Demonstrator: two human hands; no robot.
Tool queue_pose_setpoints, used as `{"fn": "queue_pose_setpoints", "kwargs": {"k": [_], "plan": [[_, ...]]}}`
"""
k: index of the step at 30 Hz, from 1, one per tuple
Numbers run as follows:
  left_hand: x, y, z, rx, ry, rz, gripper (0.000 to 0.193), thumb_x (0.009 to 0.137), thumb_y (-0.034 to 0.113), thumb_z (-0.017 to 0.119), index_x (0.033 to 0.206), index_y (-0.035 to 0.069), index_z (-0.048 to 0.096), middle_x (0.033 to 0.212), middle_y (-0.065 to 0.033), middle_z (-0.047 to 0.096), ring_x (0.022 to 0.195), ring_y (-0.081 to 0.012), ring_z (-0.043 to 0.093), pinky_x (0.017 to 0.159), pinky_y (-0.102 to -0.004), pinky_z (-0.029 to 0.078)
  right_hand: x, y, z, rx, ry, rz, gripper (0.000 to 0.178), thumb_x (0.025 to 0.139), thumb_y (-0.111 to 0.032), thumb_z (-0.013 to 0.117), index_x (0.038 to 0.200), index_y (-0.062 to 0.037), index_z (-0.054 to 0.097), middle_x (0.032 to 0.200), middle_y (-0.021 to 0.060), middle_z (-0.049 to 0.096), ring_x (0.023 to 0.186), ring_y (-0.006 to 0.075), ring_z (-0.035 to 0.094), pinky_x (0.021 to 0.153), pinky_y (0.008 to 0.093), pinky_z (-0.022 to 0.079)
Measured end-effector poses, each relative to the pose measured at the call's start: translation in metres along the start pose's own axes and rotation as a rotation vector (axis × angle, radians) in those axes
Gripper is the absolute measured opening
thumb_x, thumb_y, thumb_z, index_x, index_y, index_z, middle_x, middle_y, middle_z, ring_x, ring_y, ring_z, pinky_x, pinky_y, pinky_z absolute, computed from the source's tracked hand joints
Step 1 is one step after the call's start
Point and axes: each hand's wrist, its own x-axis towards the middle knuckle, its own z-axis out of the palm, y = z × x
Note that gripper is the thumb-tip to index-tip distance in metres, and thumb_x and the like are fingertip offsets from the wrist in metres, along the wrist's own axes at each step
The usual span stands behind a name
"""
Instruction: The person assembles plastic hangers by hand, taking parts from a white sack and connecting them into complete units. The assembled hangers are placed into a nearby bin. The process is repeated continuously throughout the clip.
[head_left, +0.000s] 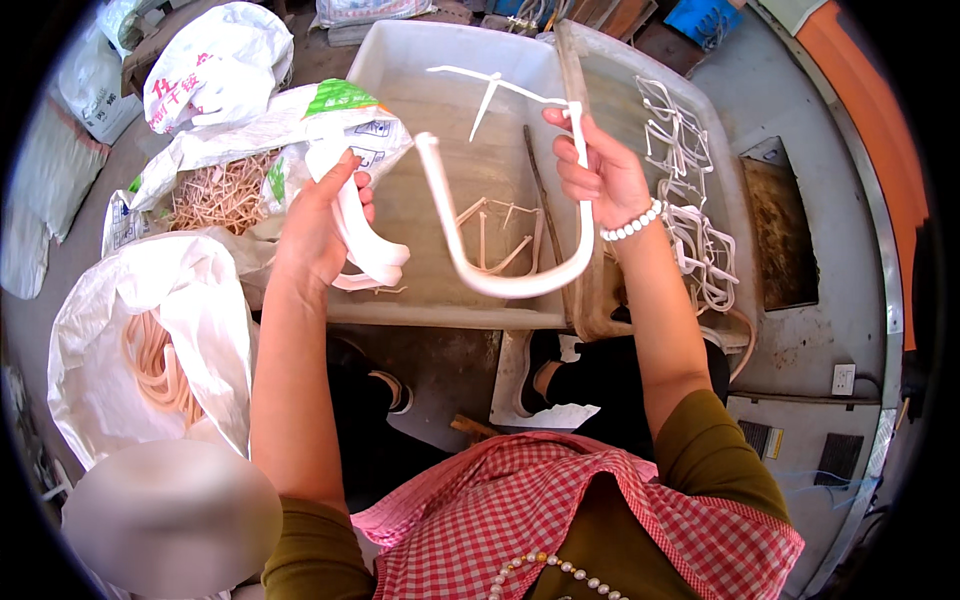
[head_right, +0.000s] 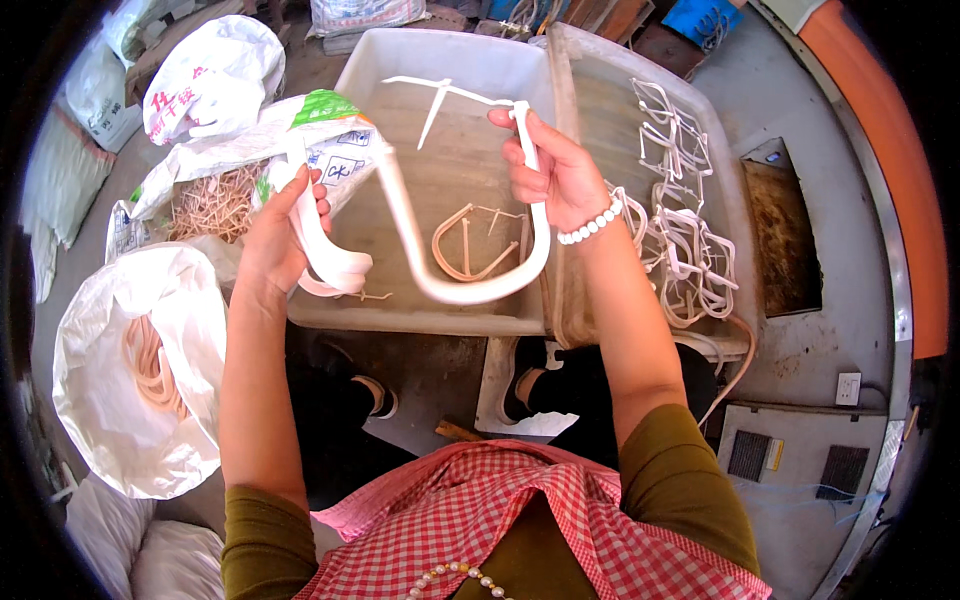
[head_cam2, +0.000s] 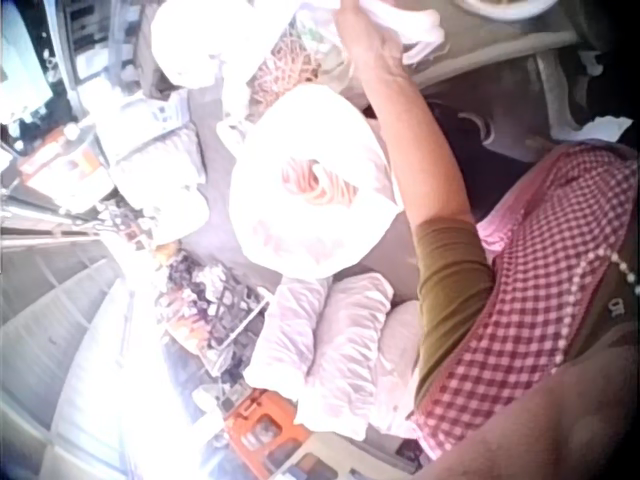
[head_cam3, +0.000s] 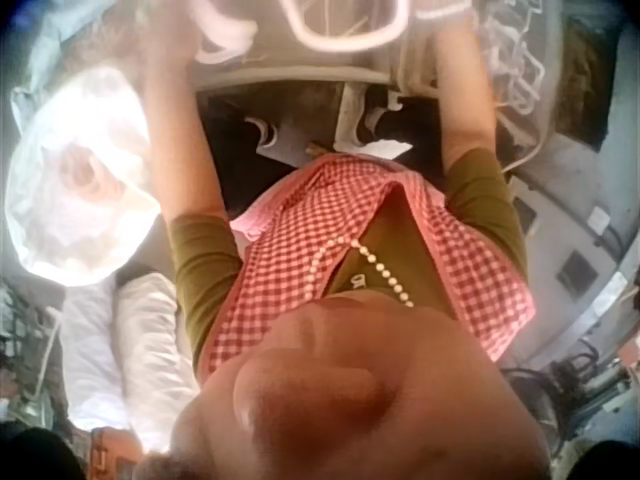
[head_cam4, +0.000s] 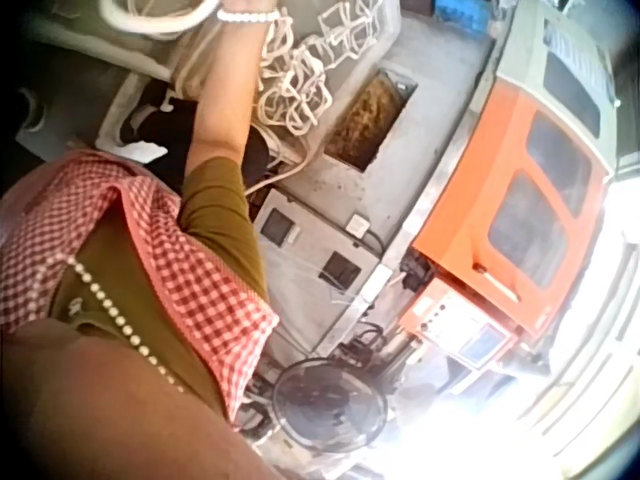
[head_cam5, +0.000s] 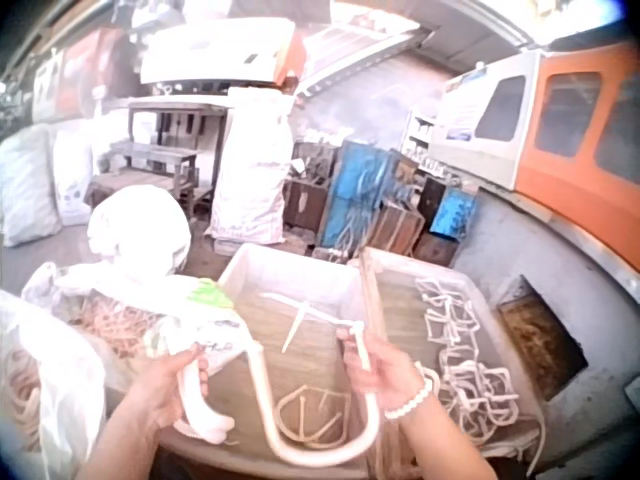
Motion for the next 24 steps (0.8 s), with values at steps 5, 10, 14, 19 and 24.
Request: {"fn": "queue_pose_setpoints", "kwargs": {"k": [5, 10, 14, 19, 24], "plan": [[-0.013, -0.014, 0.027, -0.09, -0.194, -0.027, 0.05, 0.095, 0.046, 0.046, 0.118, 0.002, 0.05, 0.086, -0.0031, 0.057, 0.079, -0.0124, 0.056, 0.071, -0.0277, 0.05, 0.003, 0.016, -0.001, 0.456, -0.204, 0.02, 0.038, 0.098, -0.03, 0.045, 0.122, -0.0017, 0.051, 0.079, 0.0038, 0.051, 0.048, 0.0038, 0.037, 0.039, 0.0168, 0.031], [-0.013, -0.022, 0.018, -0.03, -0.351, -0.012, 0.035, 0.093, 0.033, 0.057, 0.113, 0.005, 0.054, 0.085, -0.0014, 0.056, 0.081, -0.0133, 0.055, 0.069, -0.0262, 0.048, 0.022, 0.054, -0.02, 0.28, 0.021, 0.071, 0.035, 0.096, -0.032, 0.049, 0.119, -0.0066, 0.053, 0.074, 0.0013, 0.053, 0.052, 0.0065, 0.042, 0.044, 0.0197, 0.036], [-0.021, -0.026, 0.03, -0.047, -0.282, -0.061, 0.027, 0.088, 0.023, 0.065, 0.106, 0.006, 0.056, 0.083, -0.0012, 0.057, 0.079, -0.0144, 0.058, 0.068, -0.0265, 0.049, 0.034, 0.076, -0.004, -0.323, 0.464, -0.065, 0.038, 0.098, -0.033, 0.045, 0.129, -0.0114, 0.047, 0.095, 0.0068, 0.058, 0.078, 0.0171, 0.06, 0.069, 0.0296, 0.052], [-0.032, -0.035, 0.041, 0.138, -0.386, -0.149, 0.03, 0.082, 0.014, 0.071, 0.104, 0.003, 0.054, 0.086, -0.0038, 0.061, 0.07, -0.0142, 0.062, 0.062, -0.0255, 0.052, 0.052, 0.098, -0.003, -1.401, 0.403, -0.295, 0.042, 0.094, -0.028, 0.051, 0.13, -0.0081, 0.046, 0.107, 0.0162, 0.057, 0.086, 0.0267, 0.061, 0.079, 0.0333, 0.049], [-0.047, -0.042, 0.055, 0.351, -0.549, -0.155, 0.038, 0.08, 0.007, 0.07, 0.113, 0.004, 0.052, 0.086, -0.0003, 0.059, 0.072, -0.0089, 0.058, 0.066, -0.0247, 0.049, 0.066, 0.112, 0.006, -1.495, 0.449, -0.67, 0.018, 0.089, -0.019, 0.057, 0.094, -0.0027, 0.06, 0.099, 0.0166, 0.059, 0.087, 0.0356, 0.057, 0.075, 0.043, 0.046]]}}
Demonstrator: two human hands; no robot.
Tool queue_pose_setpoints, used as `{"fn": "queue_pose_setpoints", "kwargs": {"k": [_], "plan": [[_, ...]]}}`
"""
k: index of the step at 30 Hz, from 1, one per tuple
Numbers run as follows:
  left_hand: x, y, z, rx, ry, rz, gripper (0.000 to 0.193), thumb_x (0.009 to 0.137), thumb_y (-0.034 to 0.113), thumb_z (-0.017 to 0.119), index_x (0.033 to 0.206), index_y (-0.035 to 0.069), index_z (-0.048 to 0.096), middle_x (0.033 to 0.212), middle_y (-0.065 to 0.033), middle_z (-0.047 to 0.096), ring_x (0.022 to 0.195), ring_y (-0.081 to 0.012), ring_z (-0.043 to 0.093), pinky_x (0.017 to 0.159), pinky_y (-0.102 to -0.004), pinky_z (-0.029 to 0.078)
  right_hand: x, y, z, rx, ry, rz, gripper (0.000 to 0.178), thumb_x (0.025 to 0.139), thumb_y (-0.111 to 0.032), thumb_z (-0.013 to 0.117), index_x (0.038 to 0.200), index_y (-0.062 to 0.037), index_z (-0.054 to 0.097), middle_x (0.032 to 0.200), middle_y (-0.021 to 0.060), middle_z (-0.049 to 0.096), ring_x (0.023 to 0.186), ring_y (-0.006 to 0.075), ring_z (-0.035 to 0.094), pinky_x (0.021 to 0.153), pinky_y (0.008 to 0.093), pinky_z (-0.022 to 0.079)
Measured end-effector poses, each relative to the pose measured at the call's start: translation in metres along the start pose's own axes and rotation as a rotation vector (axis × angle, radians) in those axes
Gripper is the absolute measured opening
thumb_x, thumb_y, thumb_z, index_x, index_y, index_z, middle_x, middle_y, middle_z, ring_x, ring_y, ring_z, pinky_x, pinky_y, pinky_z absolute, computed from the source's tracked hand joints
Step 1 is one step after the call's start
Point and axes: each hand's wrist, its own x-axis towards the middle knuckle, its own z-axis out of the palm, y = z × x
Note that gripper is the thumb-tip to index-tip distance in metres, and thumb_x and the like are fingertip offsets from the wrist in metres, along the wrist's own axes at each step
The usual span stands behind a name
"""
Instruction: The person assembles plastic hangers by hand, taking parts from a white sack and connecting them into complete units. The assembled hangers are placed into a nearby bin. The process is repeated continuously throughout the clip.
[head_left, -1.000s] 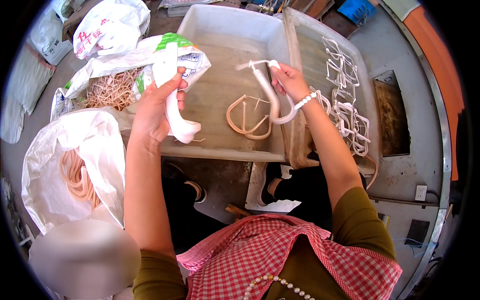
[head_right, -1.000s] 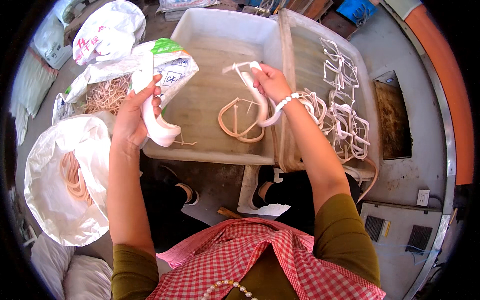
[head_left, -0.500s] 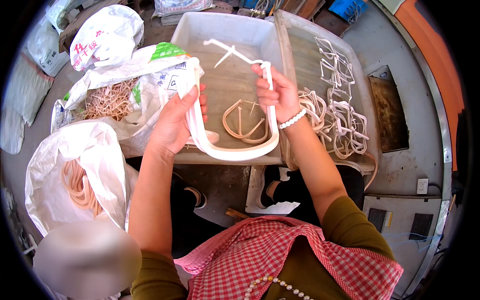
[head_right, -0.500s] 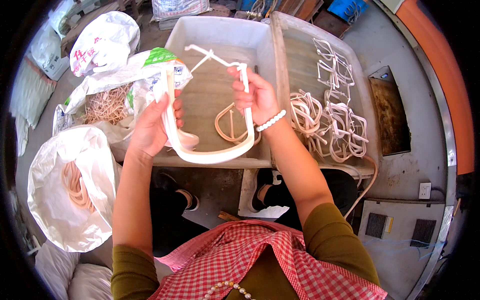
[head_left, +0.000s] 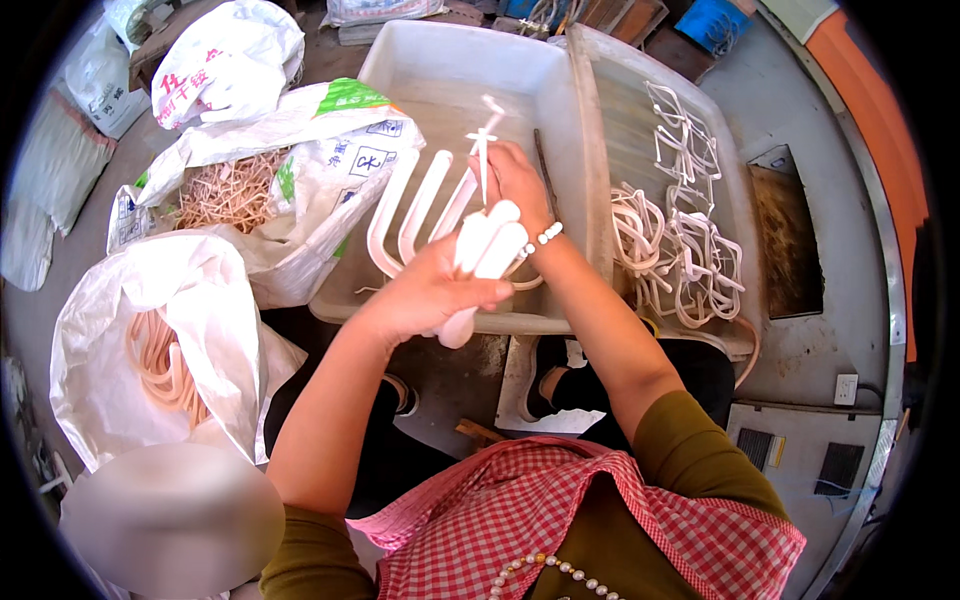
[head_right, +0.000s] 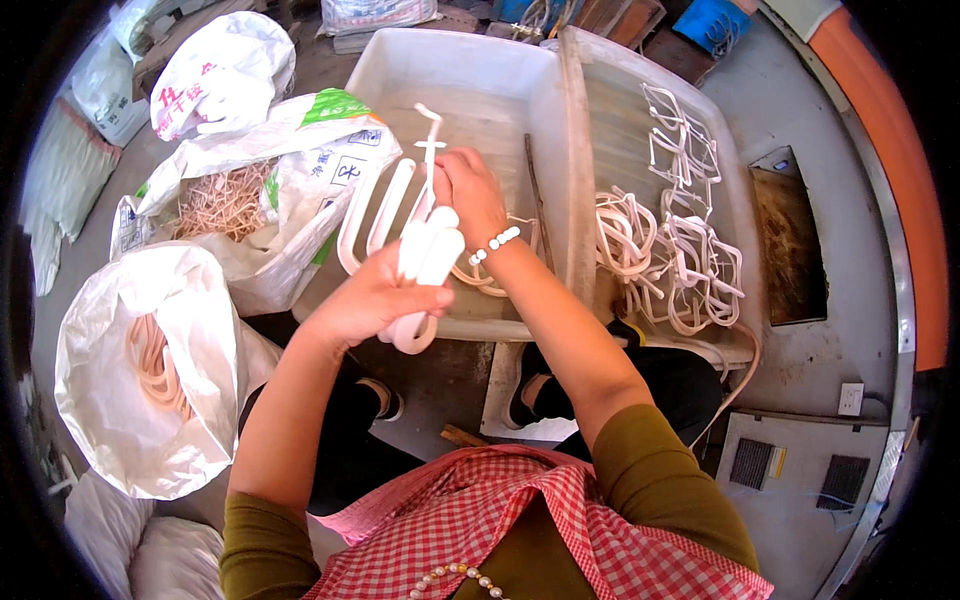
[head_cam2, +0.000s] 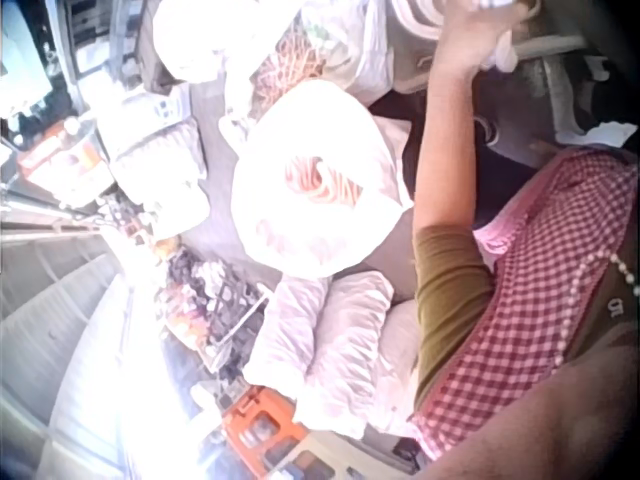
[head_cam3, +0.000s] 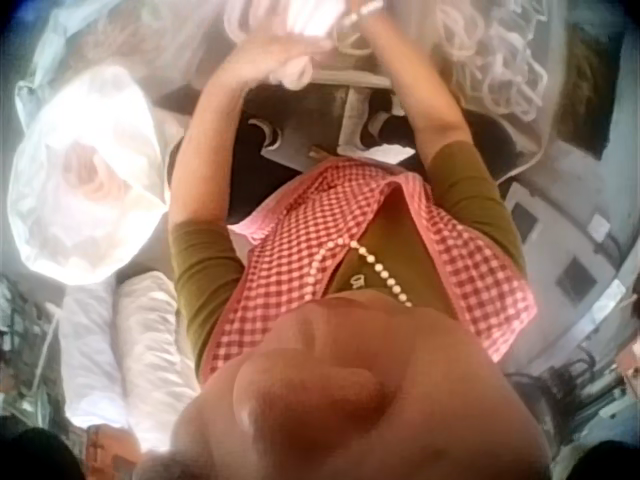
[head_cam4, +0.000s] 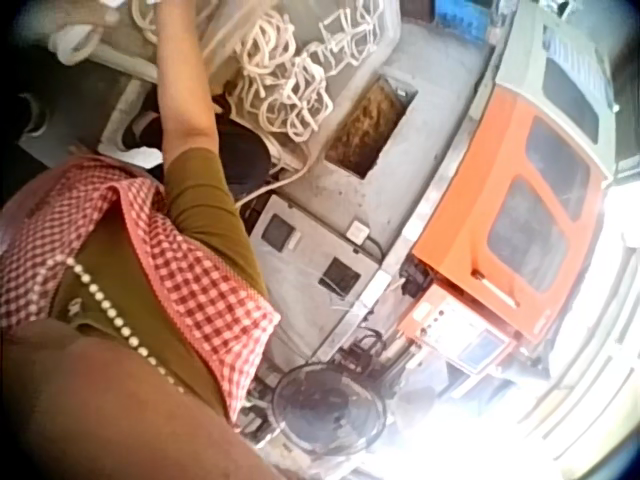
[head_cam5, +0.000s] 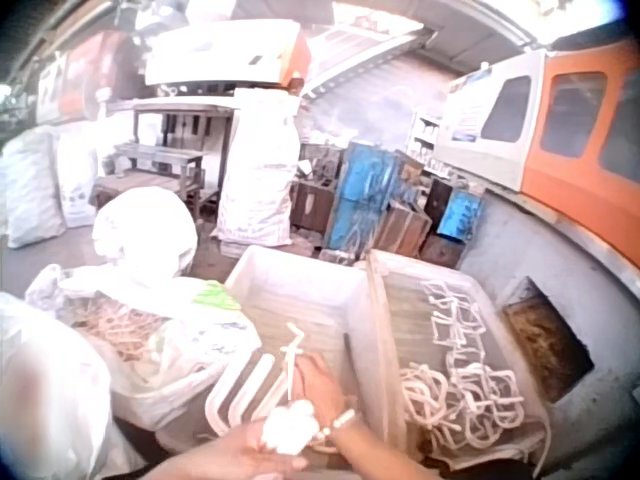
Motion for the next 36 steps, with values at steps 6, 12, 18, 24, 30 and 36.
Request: {"fn": "queue_pose_setpoints", "kwargs": {"k": [6, 12, 18, 24, 30, 36], "plan": [[-0.002, -0.023, 0.002, 0.013, -0.031, 0.002, 0.042, 0.082, 0.006, 0.07, 0.118, 0.005, 0.049, 0.085, -0.0002, 0.057, 0.071, -0.0088, 0.057, 0.065, -0.0251, 0.049, -0.007, -0.013, 0.024, 0.251, -0.029, -0.162, 0.023, 0.095, -0.023, 0.047, 0.09, -0.0032, 0.058, 0.09, 0.0116, 0.063, 0.09, 0.0291, 0.06, 0.083, 0.0411, 0.045], [-0.015, -0.051, 0.002, 0.371, -0.12, 0.159, 0.036, 0.08, 0.005, 0.067, 0.112, 0.005, 0.051, 0.082, -0.0011, 0.058, 0.071, -0.0133, 0.057, 0.067, -0.0294, 0.048, 0.01, -0.007, 0.006, 1.429, 0.214, 0.906, 0.027, 0.1, -0.026, 0.04, 0.084, -0.0061, 0.049, 0.059, -0.0018, 0.033, 0.052, 0.0125, 0.034, 0.065, 0.037, 0.049], [-0.027, -0.062, 0.005, 0.624, -0.262, -0.065, 0.029, 0.073, 0.017, 0.063, 0.096, 0.005, 0.051, 0.074, -0.0153, 0.059, 0.067, -0.0295, 0.059, 0.065, -0.0383, 0.047, 0.011, 0.007, -0.025, 1.323, -0.373, 1.218, 0.022, 0.097, -0.02, 0.046, 0.081, -0.0069, 0.049, 0.054, -0.0053, 0.031, 0.044, 0.0081, 0.023, 0.054, 0.0259, 0.04], [-0.026, -0.064, 0.007, 0.97, -0.274, -0.026, 0.032, 0.071, 0.02, 0.064, 0.097, 0.007, 0.049, 0.076, -0.019, 0.061, 0.075, -0.0407, 0.059, 0.065, -0.0477, 0.045, 0.021, 0.024, -0.025, 1.488, -0.578, 1.226, 0.02, 0.096, -0.02, 0.049, 0.083, -0.006, 0.051, 0.053, -0.0066, 0.03, 0.042, 0.0067, 0.023, 0.045, 0.0233, 0.034], [-0.023, -0.065, -0.007, 1.109, -0.159, -0.026, 0.036, 0.071, 0.019, 0.066, 0.102, 0.008, 0.05, 0.085, -0.0197, 0.063, 0.08, -0.0402, 0.06, 0.069, -0.0481, 0.047, 0.028, 0.027, -0.05, 1.619, -0.24, 0.959, 0.021, 0.099, -0.025, 0.044, 0.09, -0.0064, 0.051, 0.056, -0.007, 0.034, 0.046, 0.0059, 0.033, 0.045, 0.0229, 0.035], [-0.003, -0.069, 0.004, -0.277, 0.375, -0.373, 0.018, 0.082, 0.008, 0.06, 0.094, 0.005, 0.046, 0.069, -0.0039, 0.05, 0.054, -0.0129, 0.05, 0.05, -0.0288, 0.046, 0.134, -0.062, 0.001, 0.955, -0.429, -0.014, 0.022, 0.093, -0.019, 0.056, 0.108, -0.0028, 0.059, 0.079, 0.0059, 0.06, 0.067, 0.0168, 0.053, 0.061, 0.0312, 0.045]]}}
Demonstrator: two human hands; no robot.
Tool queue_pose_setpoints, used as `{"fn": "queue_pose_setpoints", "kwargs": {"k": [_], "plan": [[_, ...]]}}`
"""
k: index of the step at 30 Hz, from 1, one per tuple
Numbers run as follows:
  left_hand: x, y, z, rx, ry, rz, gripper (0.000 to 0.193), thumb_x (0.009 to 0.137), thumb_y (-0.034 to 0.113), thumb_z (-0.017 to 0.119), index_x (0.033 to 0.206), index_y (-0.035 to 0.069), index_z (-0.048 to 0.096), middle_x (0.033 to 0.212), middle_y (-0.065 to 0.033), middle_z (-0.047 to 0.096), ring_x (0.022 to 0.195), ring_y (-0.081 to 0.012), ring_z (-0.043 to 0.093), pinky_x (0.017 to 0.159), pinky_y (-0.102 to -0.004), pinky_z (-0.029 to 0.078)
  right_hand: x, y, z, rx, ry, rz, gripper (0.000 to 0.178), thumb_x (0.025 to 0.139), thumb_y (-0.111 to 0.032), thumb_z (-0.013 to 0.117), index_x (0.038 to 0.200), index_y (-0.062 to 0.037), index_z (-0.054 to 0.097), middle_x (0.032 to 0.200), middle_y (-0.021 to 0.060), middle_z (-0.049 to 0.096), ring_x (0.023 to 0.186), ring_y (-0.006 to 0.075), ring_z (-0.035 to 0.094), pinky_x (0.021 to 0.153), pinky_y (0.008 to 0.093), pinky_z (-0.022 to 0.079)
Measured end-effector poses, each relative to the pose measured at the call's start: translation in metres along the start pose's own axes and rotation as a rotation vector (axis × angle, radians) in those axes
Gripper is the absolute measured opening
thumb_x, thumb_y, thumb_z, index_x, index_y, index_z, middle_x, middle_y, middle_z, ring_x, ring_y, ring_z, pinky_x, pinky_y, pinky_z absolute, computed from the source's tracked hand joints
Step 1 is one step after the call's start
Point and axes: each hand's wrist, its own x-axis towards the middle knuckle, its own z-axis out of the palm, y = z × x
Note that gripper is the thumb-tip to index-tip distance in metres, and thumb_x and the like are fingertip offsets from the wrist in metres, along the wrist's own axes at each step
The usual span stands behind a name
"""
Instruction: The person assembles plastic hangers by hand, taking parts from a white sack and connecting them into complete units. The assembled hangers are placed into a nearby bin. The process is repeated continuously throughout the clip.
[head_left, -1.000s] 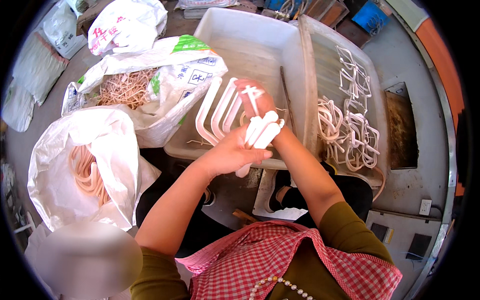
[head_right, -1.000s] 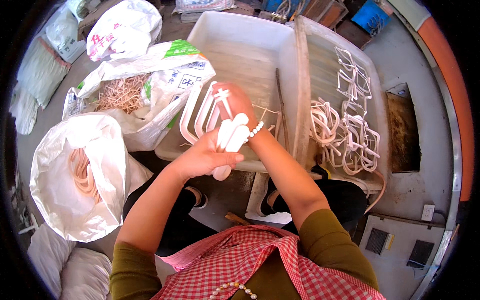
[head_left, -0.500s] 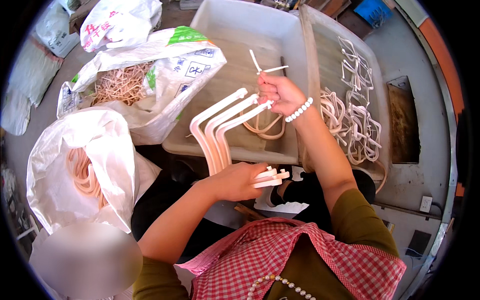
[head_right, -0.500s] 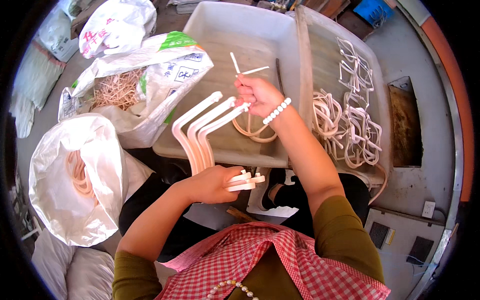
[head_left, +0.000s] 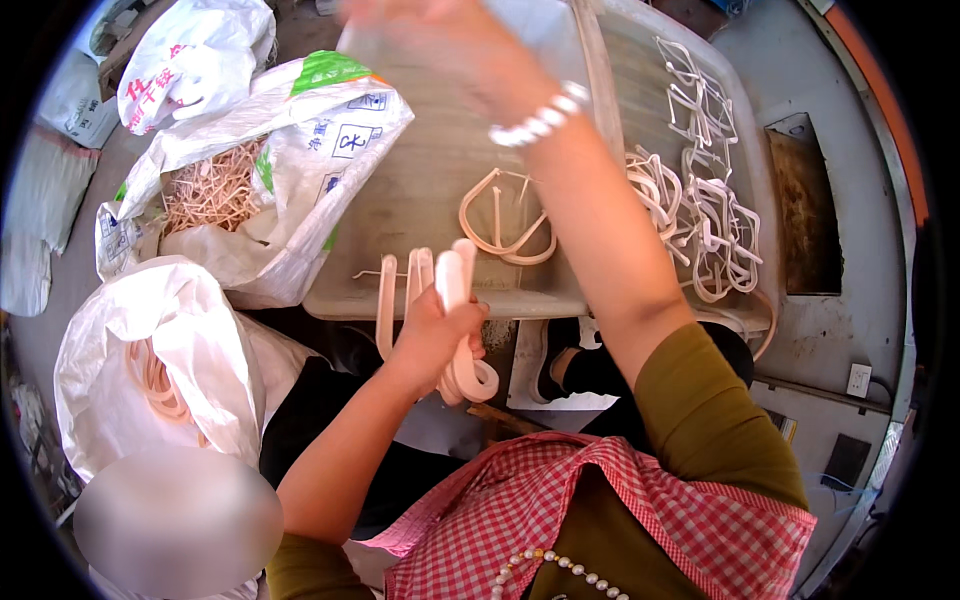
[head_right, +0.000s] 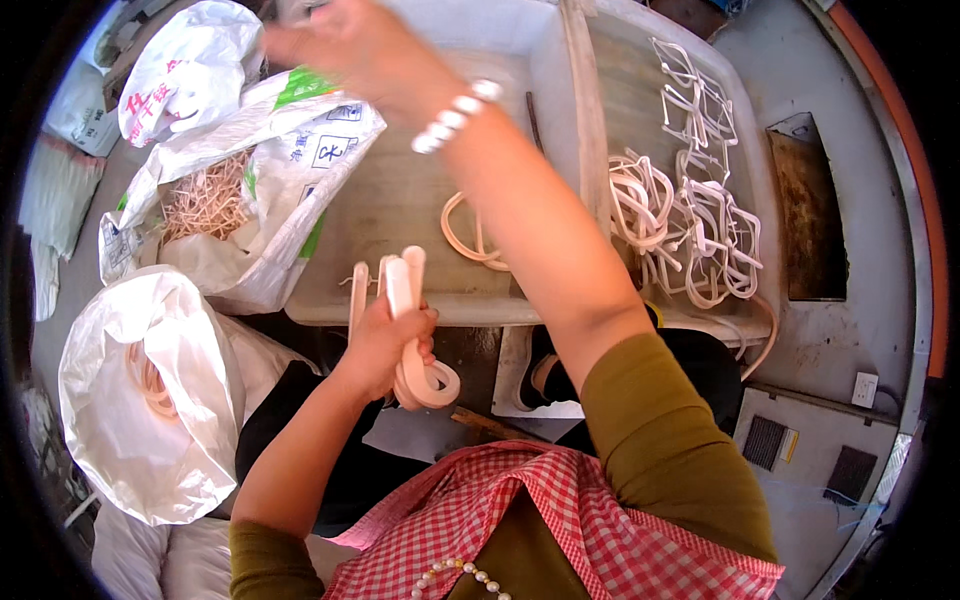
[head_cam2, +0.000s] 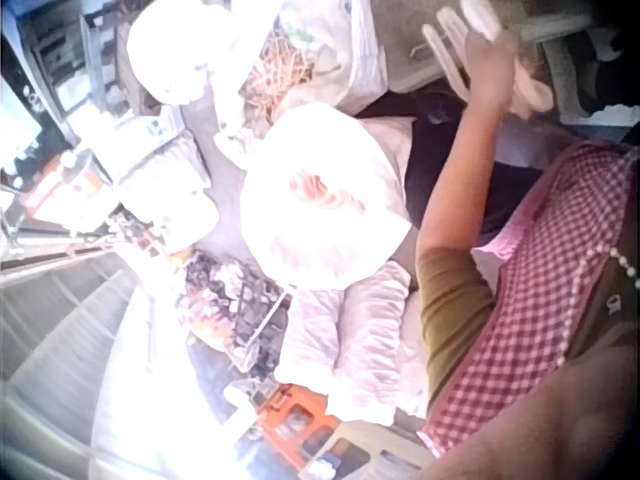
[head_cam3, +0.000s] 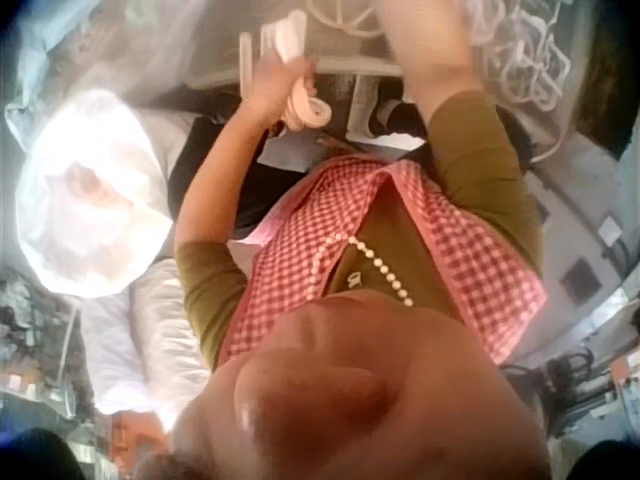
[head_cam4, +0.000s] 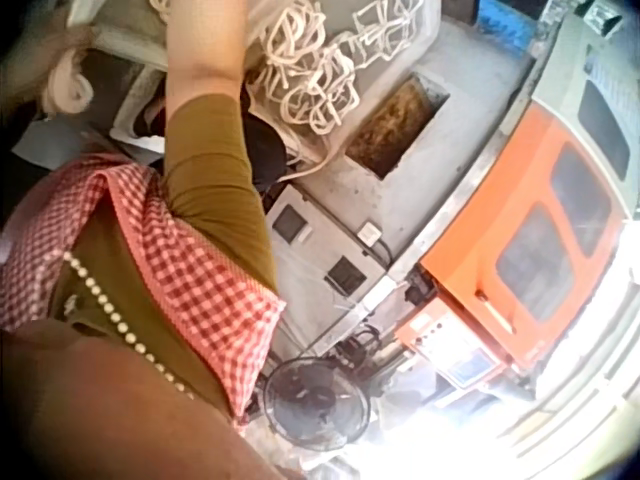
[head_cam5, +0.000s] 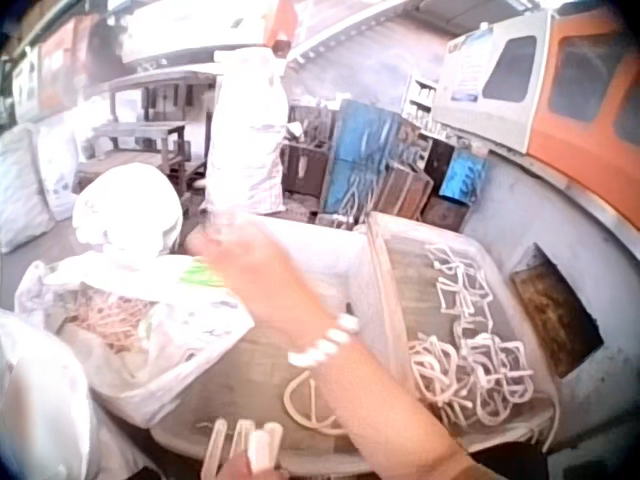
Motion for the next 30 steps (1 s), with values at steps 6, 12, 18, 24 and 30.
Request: {"fn": "queue_pose_setpoints", "kwargs": {"k": [6, 12, 18, 24, 30], "plan": [[-0.003, 0.012, -0.006, -0.157, 0.119, 0.029, 0.017, 0.083, 0.007, 0.061, 0.092, 0.005, 0.047, 0.069, -0.004, 0.05, 0.056, -0.0128, 0.051, 0.052, -0.0285, 0.046, -0.1, 0.2, -0.056, -0.878, -0.056, 0.612, 0.022, 0.085, -0.027, 0.059, 0.093, -0.0085, 0.066, 0.079, 0.0119, 0.066, 0.07, 0.0207, 0.061, 0.066, 0.0328, 0.048], [-0.001, 0.021, -0.01, -0.055, 0.183, 0.072, 0.021, 0.084, 0.01, 0.064, 0.092, 0.005, 0.046, 0.074, -0.0026, 0.052, 0.056, -0.0101, 0.052, 0.05, -0.0249, 0.043, -0.295, 0.314, -0.052, -1.273, -0.596, 1.184, 0.029, 0.084, -0.022, 0.055, 0.107, -0.0059, 0.062, 0.102, 0.0192, 0.066, 0.096, 0.0356, 0.064, 0.082, 0.0473, 0.046], [0.009, 0.027, -0.011, -0.147, 0.207, 0.111, 0.019, 0.084, 0.011, 0.065, 0.091, 0.005, 0.048, 0.068, -0.0032, 0.052, 0.052, -0.0109, 0.051, 0.048, -0.0254, 0.044, -0.258, 0.235, -0.06, -1.347, -0.549, 0.927, 0.024, 0.086, -0.023, 0.057, 0.106, -0.0111, 0.062, 0.096, 0.0169, 0.068, 0.089, 0.0338, 0.065, 0.076, 0.0463, 0.046], [0.019, 0.025, -0.009, -0.161, 0.245, 0.114, 0.02, 0.084, 0.015, 0.066, 0.091, 0.007, 0.05, 0.071, -0.0029, 0.052, 0.057, -0.0115, 0.052, 0.052, -0.0261, 0.046, -0.181, 0.087, -0.08, -0.245, 0.481, 0.673, 0.031, 0.092, -0.027, 0.058, 0.11, -0.0022, 0.058, 0.072, 0.0009, 0.053, 0.069, 0.0072, 0.052, 0.07, 0.0278, 0.051], [0.017, 0.026, -0.011, -0.16, 0.188, 0.197, 0.032, 0.086, 0.022, 0.067, 0.104, 0.005, 0.047, 0.093, -0.008, 0.058, 0.084, -0.0172, 0.058, 0.067, -0.0316, 0.05, -0.183, -0.021, -0.033, 0.503, 0.822, 0.215, 0.023, 0.096, -0.023, 0.052, 0.109, -0.0031, 0.054, 0.064, -0.0039, 0.037, 0.062, 0.0105, 0.042, 0.084, 0.0366, 0.05]]}}
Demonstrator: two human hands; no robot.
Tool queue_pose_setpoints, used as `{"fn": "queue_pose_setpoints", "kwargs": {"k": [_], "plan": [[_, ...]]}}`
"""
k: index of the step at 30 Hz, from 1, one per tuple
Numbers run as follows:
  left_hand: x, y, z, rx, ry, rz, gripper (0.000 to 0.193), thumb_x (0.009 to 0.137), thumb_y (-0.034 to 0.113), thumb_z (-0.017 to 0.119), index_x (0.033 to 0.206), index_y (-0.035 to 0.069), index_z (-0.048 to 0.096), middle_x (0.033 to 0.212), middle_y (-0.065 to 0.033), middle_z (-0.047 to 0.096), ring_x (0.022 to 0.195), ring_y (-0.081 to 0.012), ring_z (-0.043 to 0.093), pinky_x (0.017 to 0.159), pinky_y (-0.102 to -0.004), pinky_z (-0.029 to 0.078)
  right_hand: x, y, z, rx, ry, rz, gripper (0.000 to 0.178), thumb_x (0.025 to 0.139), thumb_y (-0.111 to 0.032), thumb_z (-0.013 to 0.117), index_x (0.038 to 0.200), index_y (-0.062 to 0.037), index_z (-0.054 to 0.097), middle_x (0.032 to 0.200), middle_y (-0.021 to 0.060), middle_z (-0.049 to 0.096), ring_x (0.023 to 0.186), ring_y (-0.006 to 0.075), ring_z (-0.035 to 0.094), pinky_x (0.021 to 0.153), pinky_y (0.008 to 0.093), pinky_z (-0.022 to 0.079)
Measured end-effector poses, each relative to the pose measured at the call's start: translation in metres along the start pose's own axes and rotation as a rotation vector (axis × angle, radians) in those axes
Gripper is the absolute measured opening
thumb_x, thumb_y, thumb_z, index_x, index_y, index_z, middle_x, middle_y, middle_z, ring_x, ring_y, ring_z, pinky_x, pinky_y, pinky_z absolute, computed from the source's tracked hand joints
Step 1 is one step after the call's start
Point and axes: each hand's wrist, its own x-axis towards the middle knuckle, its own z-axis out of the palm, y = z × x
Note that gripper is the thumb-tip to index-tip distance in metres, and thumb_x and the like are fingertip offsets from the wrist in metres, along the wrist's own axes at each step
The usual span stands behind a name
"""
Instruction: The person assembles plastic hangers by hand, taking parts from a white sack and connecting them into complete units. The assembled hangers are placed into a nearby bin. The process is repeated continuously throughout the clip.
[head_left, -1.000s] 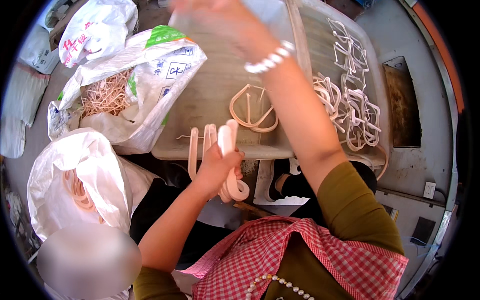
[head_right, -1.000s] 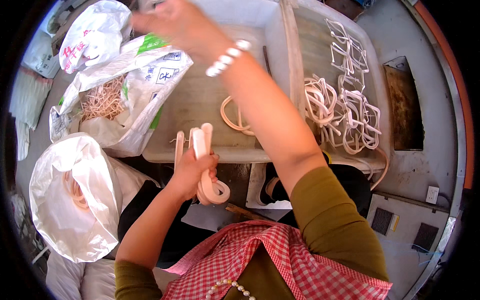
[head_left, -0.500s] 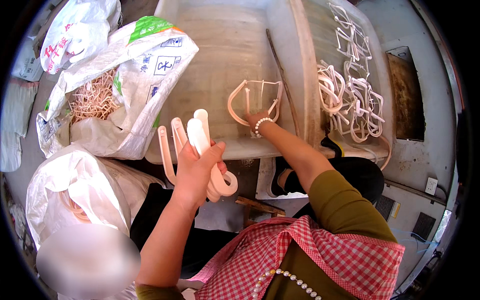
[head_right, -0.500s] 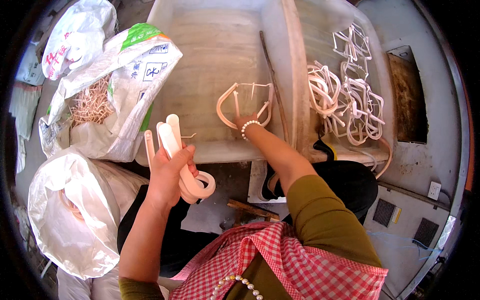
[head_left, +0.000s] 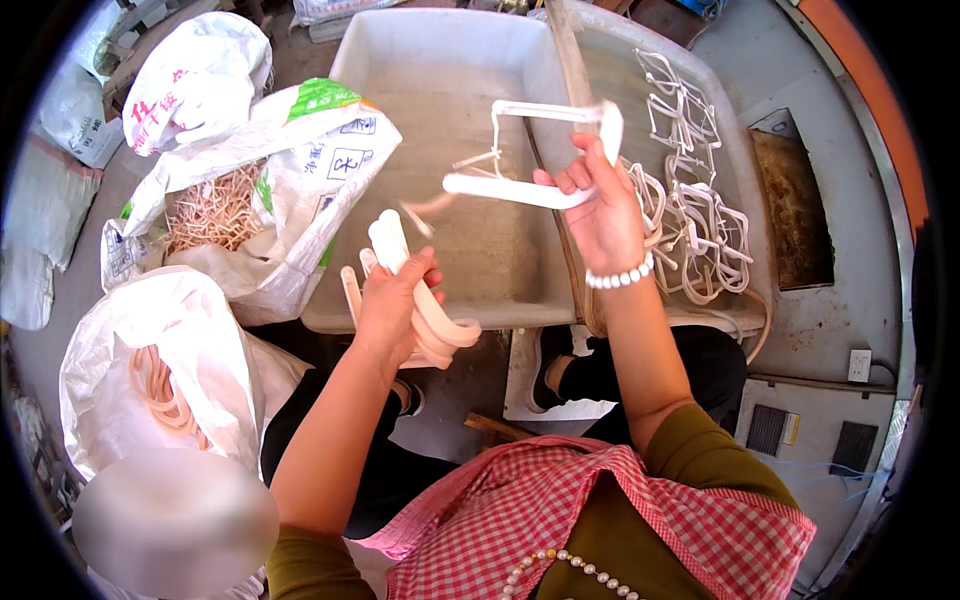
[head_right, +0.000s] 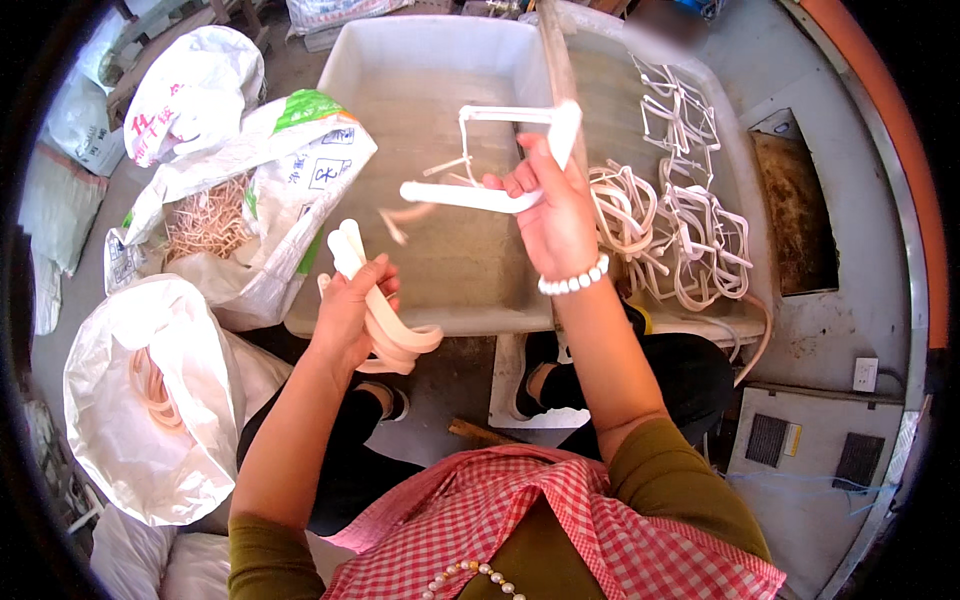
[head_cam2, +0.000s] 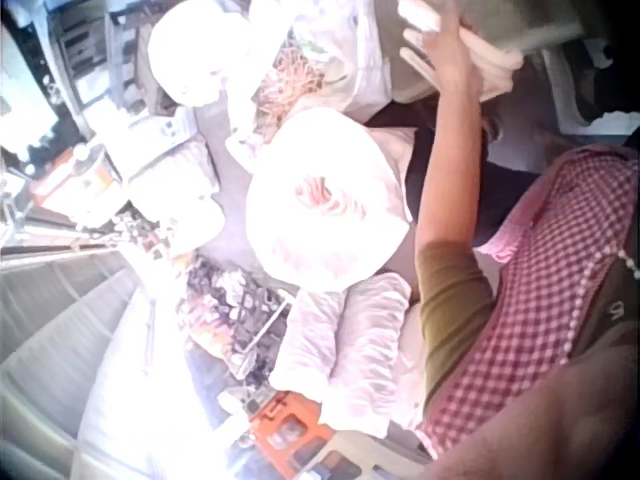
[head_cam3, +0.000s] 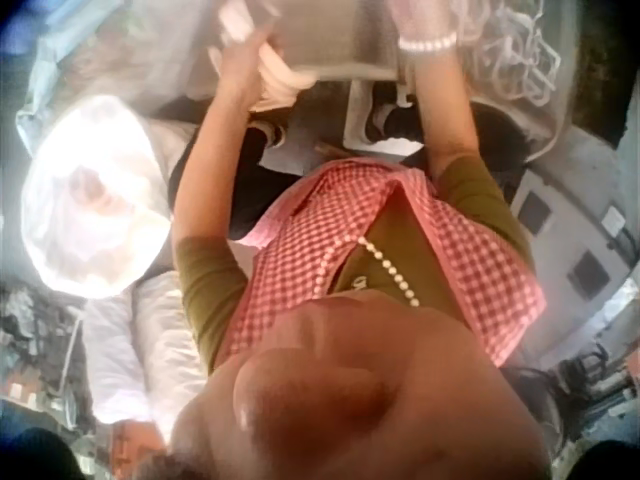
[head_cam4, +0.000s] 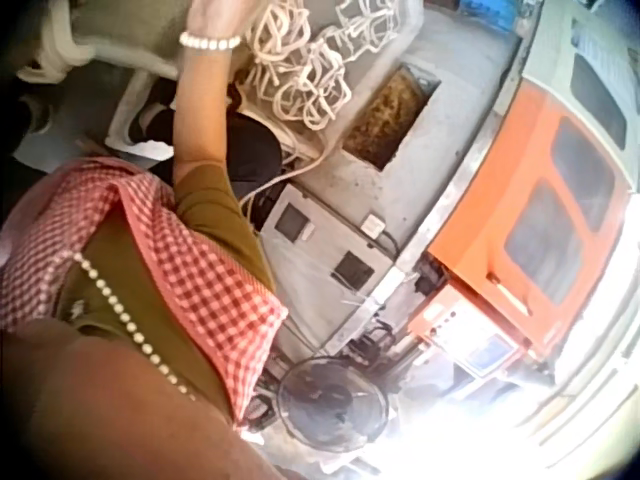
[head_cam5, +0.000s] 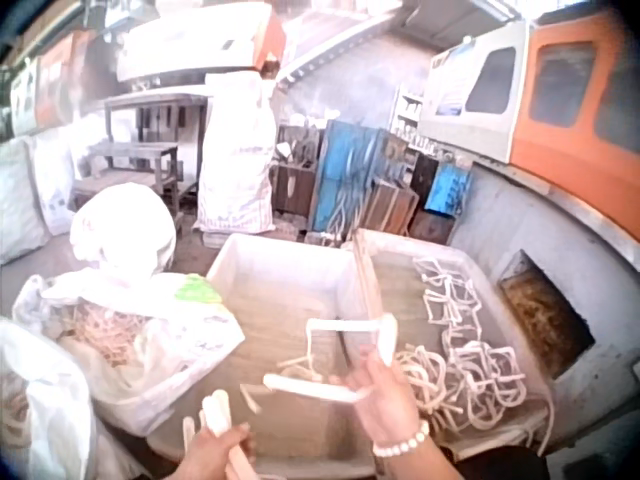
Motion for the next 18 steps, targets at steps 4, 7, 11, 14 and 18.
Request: {"fn": "queue_pose_setpoints", "kwargs": {"k": [4, 7, 11, 14, 18], "plan": [[-0.013, -0.001, 0.016, -0.196, -0.158, 0.083, 0.049, 0.088, 0.03, 0.064, 0.122, 0.004, 0.039, 0.121, -0.0149, 0.053, 0.112, -0.0293, 0.053, 0.087, -0.045, 0.05, -0.038, 0.029, 0.003, 0.437, -0.125, -0.033, 0.02, 0.099, -0.023, 0.045, 0.103, -0.0061, 0.053, 0.071, 0.0015, 0.053, 0.073, 0.0161, 0.057, 0.098, 0.0412, 0.044], [-0.009, 0.003, 0.025, -0.356, -0.328, 0.182, 0.045, 0.091, 0.03, 0.059, 0.124, 0.006, 0.04, 0.12, -0.015, 0.055, 0.112, -0.0305, 0.054, 0.091, -0.0471, 0.048, -0.076, 0.057, 0.011, 0.439, -0.151, 0.069, 0.021, 0.099, -0.024, 0.042, 0.101, -0.006, 0.054, 0.086, 0.0064, 0.061, 0.094, 0.0227, 0.06, 0.1, 0.0415, 0.041], [-0.014, 0.014, 0.024, -0.298, -0.182, 0.263, 0.035, 0.087, 0.013, 0.065, 0.117, 0.006, 0.048, 0.106, -0.0114, 0.06, 0.099, -0.0248, 0.06, 0.088, -0.0425, 0.05, -0.099, 0.057, 0.012, 0.054, -0.166, 0.002, 0.023, 0.094, -0.023, 0.055, 0.107, -0.0039, 0.056, 0.102, 0.009, 0.063, 0.104, 0.0209, 0.057, 0.096, 0.0347, 0.041], [-0.013, 0.027, 0.009, -0.35, -0.151, 0.281, 0.024, 0.084, 0.006, 0.065, 0.103, 0.007, 0.05, 0.102, -0.0116, 0.061, 0.087, -0.0205, 0.06, 0.083, -0.034, 0.051, -0.104, 0.049, -0.019, -0.535, -0.419, -0.019, 0.034, 0.087, -0.022, 0.065, 0.114, -0.0032, 0.057, 0.113, 0.012, 0.061, 0.105, 0.0227, 0.056, 0.095, 0.0329, 0.041], [-0.02, 0.039, -0.012, -0.334, -0.17, 0.32, 0.026, 0.082, 0.001, 0.064, 0.104, 0.008, 0.051, 0.101, -0.0123, 0.061, 0.087, -0.0211, 0.06, 0.078, -0.0324, 0.052, -0.092, 0.084, -0.077, -1.304, -0.705, -0.003, 0.048, 0.077, -0.026, 0.074, 0.117, -0.005, 0.055, 0.12, 0.0172, 0.056, 0.111, 0.0327, 0.052, 0.097, 0.0394, 0.04]]}}
